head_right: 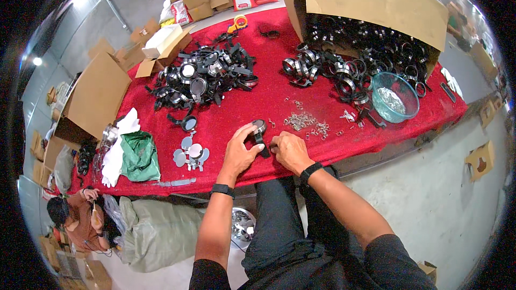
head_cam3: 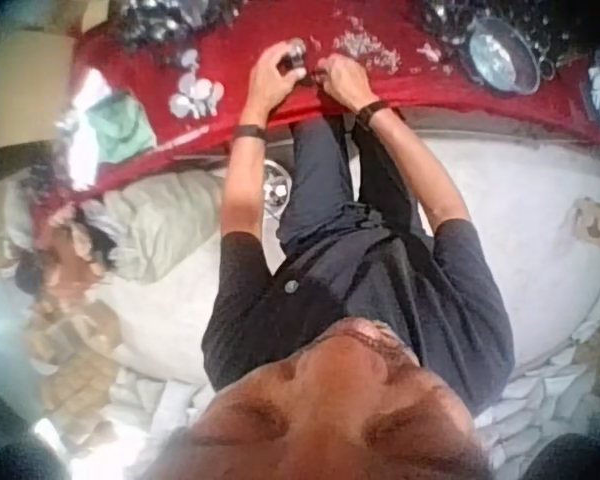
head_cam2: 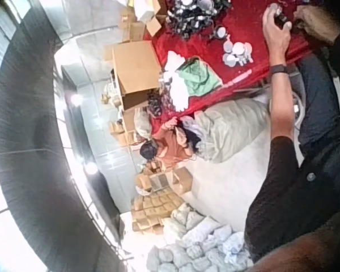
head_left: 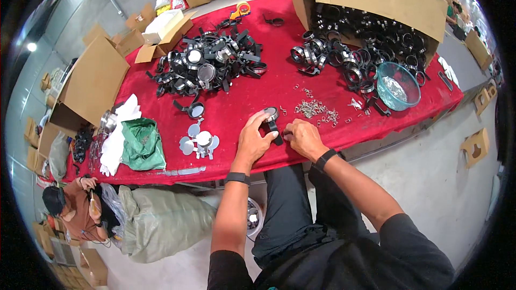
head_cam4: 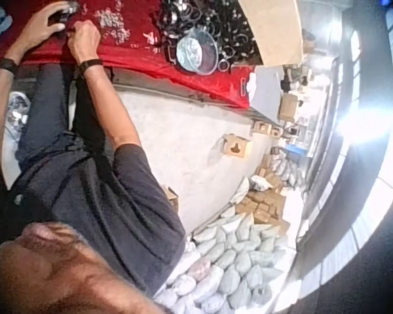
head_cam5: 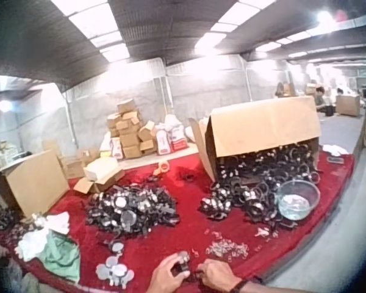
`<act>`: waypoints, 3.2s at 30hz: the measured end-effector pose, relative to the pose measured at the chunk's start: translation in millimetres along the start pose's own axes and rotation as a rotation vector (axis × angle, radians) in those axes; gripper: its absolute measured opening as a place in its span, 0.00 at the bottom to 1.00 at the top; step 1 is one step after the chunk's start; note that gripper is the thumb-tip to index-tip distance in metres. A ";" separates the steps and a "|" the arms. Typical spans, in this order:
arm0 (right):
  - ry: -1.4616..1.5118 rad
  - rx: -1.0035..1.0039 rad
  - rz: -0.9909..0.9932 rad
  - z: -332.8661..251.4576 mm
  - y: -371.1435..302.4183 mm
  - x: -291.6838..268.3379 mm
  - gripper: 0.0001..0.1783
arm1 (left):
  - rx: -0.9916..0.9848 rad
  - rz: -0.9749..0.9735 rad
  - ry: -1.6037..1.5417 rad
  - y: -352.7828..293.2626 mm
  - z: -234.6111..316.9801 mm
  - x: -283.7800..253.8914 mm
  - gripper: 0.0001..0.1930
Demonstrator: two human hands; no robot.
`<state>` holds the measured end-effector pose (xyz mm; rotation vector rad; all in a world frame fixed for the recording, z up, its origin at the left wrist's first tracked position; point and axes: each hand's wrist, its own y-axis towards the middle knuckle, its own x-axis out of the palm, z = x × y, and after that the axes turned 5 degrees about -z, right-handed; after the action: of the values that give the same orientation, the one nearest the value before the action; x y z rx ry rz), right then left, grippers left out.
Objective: The person is manually assembling small metal components, attaching rings to circular plates.
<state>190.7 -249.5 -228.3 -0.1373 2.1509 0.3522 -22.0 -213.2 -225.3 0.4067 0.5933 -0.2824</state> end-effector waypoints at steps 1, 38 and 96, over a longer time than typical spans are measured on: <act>0.000 -0.004 0.002 -0.2 -0.1 1.3 0.06 | 0.008 0.003 0.007 1.1 0.7 0.4 0.33; -0.080 -0.300 0.420 8.2 -5.2 -24.4 0.06 | -0.049 -0.082 -0.021 28.9 26.1 30.1 0.18; -0.333 0.015 0.218 190.4 -76.9 -132.8 0.05 | -0.199 -0.031 0.081 40.4 39.9 34.3 0.16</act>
<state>434.3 -269.9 -236.3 0.1573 1.8400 0.4508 39.5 -200.2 -203.8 0.2184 0.7004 -0.2346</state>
